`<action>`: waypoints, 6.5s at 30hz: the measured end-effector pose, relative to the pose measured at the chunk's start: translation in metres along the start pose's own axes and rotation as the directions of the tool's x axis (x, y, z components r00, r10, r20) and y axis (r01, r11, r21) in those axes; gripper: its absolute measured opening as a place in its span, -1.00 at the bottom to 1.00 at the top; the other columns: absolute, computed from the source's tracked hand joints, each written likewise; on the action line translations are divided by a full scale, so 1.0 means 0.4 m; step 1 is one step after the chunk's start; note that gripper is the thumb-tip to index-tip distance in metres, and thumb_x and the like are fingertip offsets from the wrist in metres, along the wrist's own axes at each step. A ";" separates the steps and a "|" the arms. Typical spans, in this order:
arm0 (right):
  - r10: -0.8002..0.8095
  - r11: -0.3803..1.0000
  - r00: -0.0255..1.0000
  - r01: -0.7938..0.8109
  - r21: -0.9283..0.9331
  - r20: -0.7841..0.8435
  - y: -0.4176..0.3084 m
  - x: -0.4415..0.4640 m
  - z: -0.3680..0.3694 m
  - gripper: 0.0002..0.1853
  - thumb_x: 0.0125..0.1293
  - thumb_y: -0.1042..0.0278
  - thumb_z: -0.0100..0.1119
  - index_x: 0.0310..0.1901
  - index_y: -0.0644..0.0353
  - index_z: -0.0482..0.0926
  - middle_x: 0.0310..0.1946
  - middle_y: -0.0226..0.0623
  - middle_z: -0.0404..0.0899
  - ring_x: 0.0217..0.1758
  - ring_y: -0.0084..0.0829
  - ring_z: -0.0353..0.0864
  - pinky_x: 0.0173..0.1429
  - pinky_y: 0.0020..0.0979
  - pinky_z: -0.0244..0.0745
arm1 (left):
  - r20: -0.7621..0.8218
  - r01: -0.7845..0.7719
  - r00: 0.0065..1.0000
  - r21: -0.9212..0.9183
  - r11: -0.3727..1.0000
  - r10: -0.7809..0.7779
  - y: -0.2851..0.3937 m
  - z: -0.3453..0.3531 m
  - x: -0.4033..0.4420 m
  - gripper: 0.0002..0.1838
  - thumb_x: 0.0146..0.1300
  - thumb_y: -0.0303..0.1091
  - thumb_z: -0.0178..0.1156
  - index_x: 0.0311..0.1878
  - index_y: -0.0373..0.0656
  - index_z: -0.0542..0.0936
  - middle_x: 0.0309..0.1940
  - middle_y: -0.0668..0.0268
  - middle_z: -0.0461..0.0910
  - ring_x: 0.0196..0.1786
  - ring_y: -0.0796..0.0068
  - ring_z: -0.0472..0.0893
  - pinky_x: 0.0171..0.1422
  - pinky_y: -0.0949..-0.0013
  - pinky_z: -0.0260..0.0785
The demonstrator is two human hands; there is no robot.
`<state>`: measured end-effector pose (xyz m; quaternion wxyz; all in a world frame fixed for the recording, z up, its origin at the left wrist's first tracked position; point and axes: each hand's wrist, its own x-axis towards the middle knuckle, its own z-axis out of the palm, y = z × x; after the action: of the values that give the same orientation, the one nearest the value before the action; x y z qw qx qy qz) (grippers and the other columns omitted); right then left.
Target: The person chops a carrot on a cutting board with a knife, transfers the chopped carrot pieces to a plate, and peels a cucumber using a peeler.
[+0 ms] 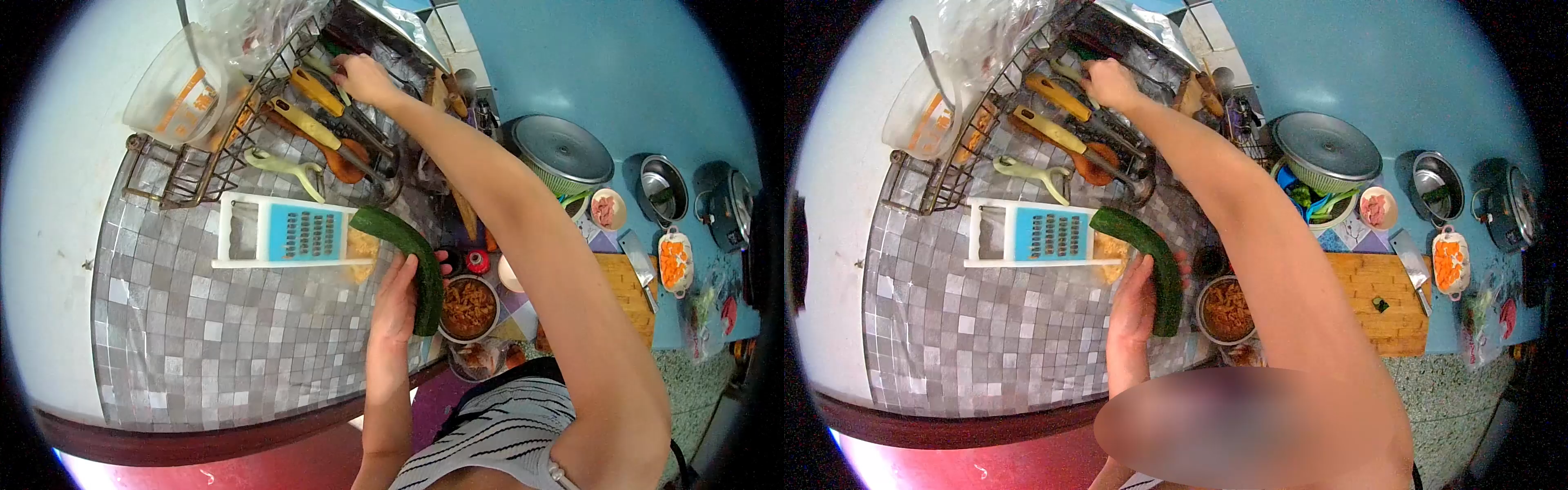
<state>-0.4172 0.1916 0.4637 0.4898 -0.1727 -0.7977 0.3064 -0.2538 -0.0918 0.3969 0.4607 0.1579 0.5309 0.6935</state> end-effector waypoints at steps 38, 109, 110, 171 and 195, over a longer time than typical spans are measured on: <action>0.970 0.188 0.235 -0.894 0.406 0.068 0.262 -1.273 -0.870 -0.60 0.22 -0.01 0.10 -0.42 0.25 0.47 -0.65 -0.51 0.36 -0.60 -0.70 0.25 -0.54 -0.54 0.15 | 0.064 0.695 0.673 -0.395 0.601 -0.736 -0.878 0.397 0.129 -0.59 0.30 0.06 -0.07 -0.19 -0.15 0.43 -0.45 0.23 0.53 -0.40 0.42 0.54 -0.30 0.32 0.48; 0.958 0.157 0.216 -0.944 0.290 0.186 0.359 -1.616 -1.365 -0.35 0.18 0.22 0.18 0.26 0.20 0.16 -0.19 -0.25 0.55 -0.22 -0.47 0.58 -0.23 -0.47 0.49 | 0.418 -0.120 0.874 0.681 0.722 -0.249 -1.166 0.801 -0.019 -0.67 0.12 -0.38 0.12 -0.05 -0.29 0.45 -0.16 0.12 0.54 -0.04 0.30 0.51 0.04 0.33 0.31; 0.959 0.166 0.231 -0.927 0.337 0.163 0.329 -1.613 -1.441 -0.36 0.18 0.17 0.18 0.25 0.21 0.19 -0.18 -0.26 0.56 -0.22 -0.47 0.57 -0.21 -0.46 0.48 | 0.451 -0.145 0.860 0.664 0.733 -0.239 -1.180 0.864 -0.049 -0.67 0.12 -0.38 0.12 -0.05 -0.29 0.45 -0.16 0.12 0.54 -0.04 0.30 0.51 0.04 0.33 0.31; 0.896 0.165 -0.059 -0.877 0.452 -0.441 0.743 -1.933 -4.884 -0.65 0.20 0.39 -0.10 -0.05 0.49 0.31 -0.24 0.04 0.52 -0.32 -0.16 0.64 -0.31 -0.33 0.64 | 0.885 -0.882 0.442 0.458 0.108 -0.143 -2.159 4.216 -0.665 -0.64 -0.05 -0.20 0.26 -0.22 -0.24 0.56 -0.20 0.06 0.57 -0.09 0.14 0.57 -0.05 0.21 0.44; 0.802 0.425 0.068 -0.762 0.488 -0.593 0.696 -1.959 -4.937 -0.50 0.41 0.04 -0.41 0.06 0.34 0.29 -0.17 0.01 0.52 -0.24 -0.17 0.63 -0.24 -0.38 0.64 | 0.832 -0.701 0.370 0.543 0.463 -0.414 -2.040 4.272 -0.655 -0.62 0.08 -0.25 0.13 -0.29 -0.50 0.54 -0.45 0.03 0.61 -0.59 0.30 0.62 -0.58 0.39 0.50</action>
<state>1.6891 0.5812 0.4076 0.5354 -0.6715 -0.2756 0.4319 1.4787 0.7161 0.4082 0.4378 0.7765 0.4281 0.1489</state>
